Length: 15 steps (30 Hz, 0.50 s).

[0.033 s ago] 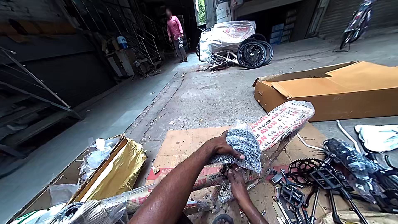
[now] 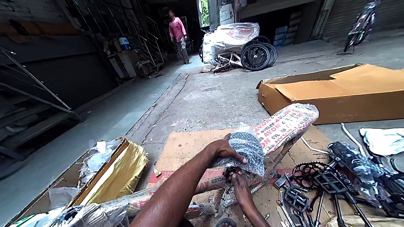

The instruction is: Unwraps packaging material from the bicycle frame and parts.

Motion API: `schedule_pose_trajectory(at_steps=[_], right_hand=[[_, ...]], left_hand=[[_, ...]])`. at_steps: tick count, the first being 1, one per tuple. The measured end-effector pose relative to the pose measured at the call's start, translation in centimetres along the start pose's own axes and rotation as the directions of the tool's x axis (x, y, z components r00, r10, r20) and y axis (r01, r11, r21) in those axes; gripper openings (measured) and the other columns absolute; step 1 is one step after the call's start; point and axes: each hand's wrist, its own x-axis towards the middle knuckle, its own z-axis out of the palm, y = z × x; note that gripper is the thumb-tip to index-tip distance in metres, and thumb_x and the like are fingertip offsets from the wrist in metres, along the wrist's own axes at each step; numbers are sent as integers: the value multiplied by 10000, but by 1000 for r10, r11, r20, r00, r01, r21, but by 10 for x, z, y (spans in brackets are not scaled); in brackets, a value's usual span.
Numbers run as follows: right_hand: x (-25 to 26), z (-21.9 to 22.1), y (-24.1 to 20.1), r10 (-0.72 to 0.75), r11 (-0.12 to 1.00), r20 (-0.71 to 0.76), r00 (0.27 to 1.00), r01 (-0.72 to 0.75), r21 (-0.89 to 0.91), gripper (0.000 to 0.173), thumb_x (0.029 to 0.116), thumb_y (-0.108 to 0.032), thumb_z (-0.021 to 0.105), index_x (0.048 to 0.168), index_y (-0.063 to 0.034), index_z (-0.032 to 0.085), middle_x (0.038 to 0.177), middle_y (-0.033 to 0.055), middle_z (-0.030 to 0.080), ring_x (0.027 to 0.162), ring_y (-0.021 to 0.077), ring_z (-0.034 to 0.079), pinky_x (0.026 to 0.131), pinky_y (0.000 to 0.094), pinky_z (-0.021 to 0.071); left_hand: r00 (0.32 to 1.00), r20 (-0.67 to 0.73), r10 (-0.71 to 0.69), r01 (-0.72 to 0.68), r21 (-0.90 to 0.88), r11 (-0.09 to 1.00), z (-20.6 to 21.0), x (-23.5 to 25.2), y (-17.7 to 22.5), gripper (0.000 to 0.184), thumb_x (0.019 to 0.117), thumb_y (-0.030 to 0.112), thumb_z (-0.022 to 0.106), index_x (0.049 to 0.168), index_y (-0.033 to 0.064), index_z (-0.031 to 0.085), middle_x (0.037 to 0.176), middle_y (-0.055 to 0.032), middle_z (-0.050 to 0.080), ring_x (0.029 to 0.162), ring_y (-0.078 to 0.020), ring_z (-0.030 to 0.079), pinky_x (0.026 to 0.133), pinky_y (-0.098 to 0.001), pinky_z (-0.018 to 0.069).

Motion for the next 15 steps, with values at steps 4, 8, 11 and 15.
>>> schedule_pose_trajectory(at_steps=[4,8,11,15], right_hand=[[5,2,-6,31,999,-27,999,-30,42,415,1098,-304,375,1032,-61,704,790,40,613,715,160,590,717,382,518],[13,-2,-20,58,991,16,998,-56,-124,436,1093,-352,374,1051,-97,725,855,60,676,797,202,651,788,466,535],[7,1,-27,41,984,11,999,-39,-174,438,1096,-321,363,1097,-61,716,980,109,715,951,248,684,896,503,532],[-5,26,-35,117,993,-101,988,-117,6,500,1110,-300,309,1328,29,617,1261,223,659,1208,310,622,1079,507,457]], left_hand=[[991,127,45,-11,-261,965,-3,10,-12,1486,569,395,1001,1665,260,7,1578,-213,422,1286,-355,595,1018,-589,518],[979,188,75,5,-393,919,-6,12,-18,1474,572,198,982,1658,291,-11,1557,-228,432,1214,-373,631,942,-589,555],[968,218,120,-16,-429,903,-6,14,-22,1497,537,146,969,1650,314,-16,1550,-217,442,1188,-357,652,923,-572,576],[953,253,169,-31,-474,880,-5,11,-22,1494,543,73,939,1642,342,-37,1503,-194,502,1133,-326,685,892,-538,598]])
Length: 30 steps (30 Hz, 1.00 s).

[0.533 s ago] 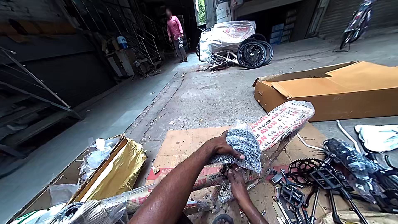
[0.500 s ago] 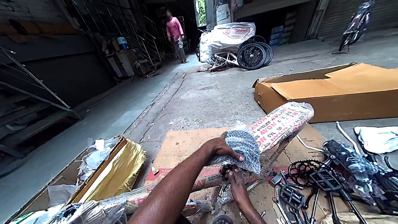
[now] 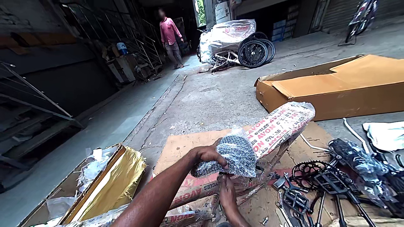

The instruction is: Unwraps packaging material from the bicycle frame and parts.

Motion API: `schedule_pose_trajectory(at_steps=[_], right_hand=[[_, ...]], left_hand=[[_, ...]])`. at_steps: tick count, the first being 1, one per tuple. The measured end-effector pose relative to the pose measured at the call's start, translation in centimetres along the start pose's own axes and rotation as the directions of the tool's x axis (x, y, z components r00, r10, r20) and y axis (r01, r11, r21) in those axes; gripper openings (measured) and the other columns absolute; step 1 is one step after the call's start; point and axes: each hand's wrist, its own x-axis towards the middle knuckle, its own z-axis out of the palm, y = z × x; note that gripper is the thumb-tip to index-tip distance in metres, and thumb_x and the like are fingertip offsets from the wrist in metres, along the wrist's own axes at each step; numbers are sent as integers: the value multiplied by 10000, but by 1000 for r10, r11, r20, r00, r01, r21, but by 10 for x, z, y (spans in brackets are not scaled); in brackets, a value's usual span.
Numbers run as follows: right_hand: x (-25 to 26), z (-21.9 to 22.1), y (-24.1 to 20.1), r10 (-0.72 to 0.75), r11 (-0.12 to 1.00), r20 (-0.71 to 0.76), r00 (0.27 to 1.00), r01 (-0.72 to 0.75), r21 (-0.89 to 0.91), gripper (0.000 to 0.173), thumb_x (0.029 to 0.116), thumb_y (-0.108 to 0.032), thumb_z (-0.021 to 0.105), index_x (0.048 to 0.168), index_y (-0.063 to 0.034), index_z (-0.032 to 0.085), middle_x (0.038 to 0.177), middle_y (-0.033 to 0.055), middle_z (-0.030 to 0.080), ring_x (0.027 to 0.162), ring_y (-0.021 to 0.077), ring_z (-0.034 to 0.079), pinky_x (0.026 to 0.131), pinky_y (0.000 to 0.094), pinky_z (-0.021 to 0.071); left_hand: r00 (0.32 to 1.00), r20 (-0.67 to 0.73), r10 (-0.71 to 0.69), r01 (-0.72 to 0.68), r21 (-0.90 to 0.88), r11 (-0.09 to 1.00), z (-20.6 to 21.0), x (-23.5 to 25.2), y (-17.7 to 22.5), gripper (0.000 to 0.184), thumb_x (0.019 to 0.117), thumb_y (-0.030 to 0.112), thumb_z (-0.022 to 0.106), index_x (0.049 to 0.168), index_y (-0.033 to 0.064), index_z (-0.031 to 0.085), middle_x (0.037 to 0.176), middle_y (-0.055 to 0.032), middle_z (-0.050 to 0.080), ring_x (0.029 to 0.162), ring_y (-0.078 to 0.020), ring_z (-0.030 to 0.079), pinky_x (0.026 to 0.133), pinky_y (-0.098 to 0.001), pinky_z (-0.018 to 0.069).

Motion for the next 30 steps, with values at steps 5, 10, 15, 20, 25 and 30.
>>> schedule_pose_trajectory(at_steps=[5,10,15,20,25,30], right_hand=[[-7,22,6,-19,997,-187,982,32,64,512,1107,-337,305,1303,1,636,1221,186,679,1174,298,636,1046,523,478],[-15,24,-42,480,618,-12,877,-329,714,280,1123,-302,413,1114,-75,578,799,10,525,639,86,501,594,258,465],[-24,2,-53,529,221,252,810,-419,881,386,1133,-385,320,966,-91,507,566,-15,391,421,122,414,442,297,471],[-53,-9,-7,247,812,-28,969,-191,552,352,1120,-293,322,1094,-23,547,667,-34,390,528,85,399,515,281,412],[-70,-22,-55,41,777,176,984,-142,614,167,1030,-268,582,946,-124,602,554,-99,410,432,7,345,424,202,347],[-40,23,-85,87,638,207,974,-214,740,301,992,-297,660,774,-114,563,491,-74,312,388,23,288,387,204,276]], left_hand=[[999,48,23,-22,-14,1000,1,-7,3,1503,561,25,909,1639,353,-85,1545,-203,452,1135,-332,679,888,-533,598],[999,38,-2,3,-4,1000,5,-8,2,1539,545,45,920,1639,354,-119,1591,-213,386,1187,-357,653,912,-561,582],[999,38,-2,0,55,998,10,-7,1,1510,597,87,920,1634,371,-141,1544,-233,437,1139,-347,660,890,-543,576],[1000,21,1,-1,5,1000,8,-6,-1,1480,616,90,910,1637,377,-123,1517,-238,466,1105,-348,675,879,-540,583],[1000,6,-8,8,52,999,9,-7,1,1454,657,146,917,1641,365,-130,1560,-233,424,1162,-352,653,924,-557,560],[1000,-17,-9,10,73,997,6,-7,-2,1454,631,186,919,1649,367,-104,1552,-215,450,1182,-341,650,937,-559,555]])
